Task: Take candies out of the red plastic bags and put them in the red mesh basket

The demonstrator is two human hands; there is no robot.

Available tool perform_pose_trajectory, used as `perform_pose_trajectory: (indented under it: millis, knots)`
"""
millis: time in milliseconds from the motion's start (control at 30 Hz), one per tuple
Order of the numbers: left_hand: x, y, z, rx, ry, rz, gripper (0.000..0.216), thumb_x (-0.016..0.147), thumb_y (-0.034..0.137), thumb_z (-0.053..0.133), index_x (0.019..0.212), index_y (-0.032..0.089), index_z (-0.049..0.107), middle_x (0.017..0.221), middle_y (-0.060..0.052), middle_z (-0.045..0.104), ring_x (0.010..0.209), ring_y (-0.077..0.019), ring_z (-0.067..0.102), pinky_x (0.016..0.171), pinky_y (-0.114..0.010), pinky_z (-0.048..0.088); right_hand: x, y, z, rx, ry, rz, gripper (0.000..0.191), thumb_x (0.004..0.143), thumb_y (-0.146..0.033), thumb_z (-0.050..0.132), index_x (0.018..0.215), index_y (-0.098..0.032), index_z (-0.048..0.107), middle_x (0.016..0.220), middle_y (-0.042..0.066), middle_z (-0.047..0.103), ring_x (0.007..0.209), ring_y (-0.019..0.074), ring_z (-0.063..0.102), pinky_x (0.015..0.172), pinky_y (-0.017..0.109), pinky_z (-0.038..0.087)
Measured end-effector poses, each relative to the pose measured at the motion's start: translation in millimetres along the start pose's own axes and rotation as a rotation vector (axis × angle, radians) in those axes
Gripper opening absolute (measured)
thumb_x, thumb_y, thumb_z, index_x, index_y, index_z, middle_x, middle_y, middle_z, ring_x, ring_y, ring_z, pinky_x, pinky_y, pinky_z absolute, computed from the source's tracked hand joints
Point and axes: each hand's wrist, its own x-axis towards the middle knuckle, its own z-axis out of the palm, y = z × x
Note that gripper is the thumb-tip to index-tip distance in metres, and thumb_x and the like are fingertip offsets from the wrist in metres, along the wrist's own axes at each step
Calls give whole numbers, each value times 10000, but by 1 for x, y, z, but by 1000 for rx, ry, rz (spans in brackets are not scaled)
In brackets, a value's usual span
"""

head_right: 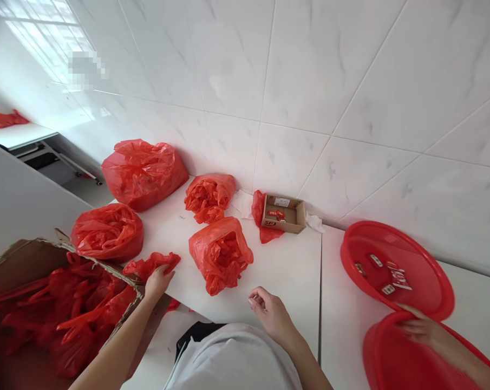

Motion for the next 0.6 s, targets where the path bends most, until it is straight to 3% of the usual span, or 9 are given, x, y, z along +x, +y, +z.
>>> perform_pose_trajectory:
  millis: [100,233,333,433,567,600]
  knots:
    - [-6,0,-7,3,29,66,330,862,299,504,1159,207,615,1325,-128,544,1241,-290,493,1018,-414,398,-1,1,0,1,-4,0,252,904,-439,439,880,-232,580,775,4,616,737,170,559,701,291,432]
    - [-1,7,-12,0,12,126,226,752,211,590,944,221,709,1471,-90,411,1379,-360,292,1032,-484,369,-4,1,1,-24,-15,16,240,902,-420,438,887,-229,583,770,1,611,721,158,546,678,268,416]
    - [9,14,-13,-48,-11,85,306,676,158,625,971,180,702,1340,-126,554,1267,-333,466,1000,-444,413,-5,-1,0,-26,-2,19,213,898,-394,451,882,-229,584,764,-2,603,701,147,527,654,252,400]
    - [10,19,-22,-119,36,-2,324,771,265,568,1050,134,667,1145,-151,665,1092,-307,605,941,-429,457,-8,-1,-3,-11,36,16,194,899,-375,456,874,-230,583,755,-6,598,688,142,513,644,248,390]
    - [-18,42,-54,-303,173,-120,488,848,506,469,1159,158,614,1008,-126,706,923,-290,671,775,-417,536,-13,6,-7,46,75,26,186,896,-363,474,875,-224,595,752,0,604,700,150,527,658,260,401]
    - [-32,55,-64,-521,252,-169,503,806,525,540,1149,166,620,1036,-117,703,925,-279,673,763,-390,545,-14,7,-8,76,77,24,189,898,-365,477,876,-222,599,758,3,609,710,153,534,668,264,409]
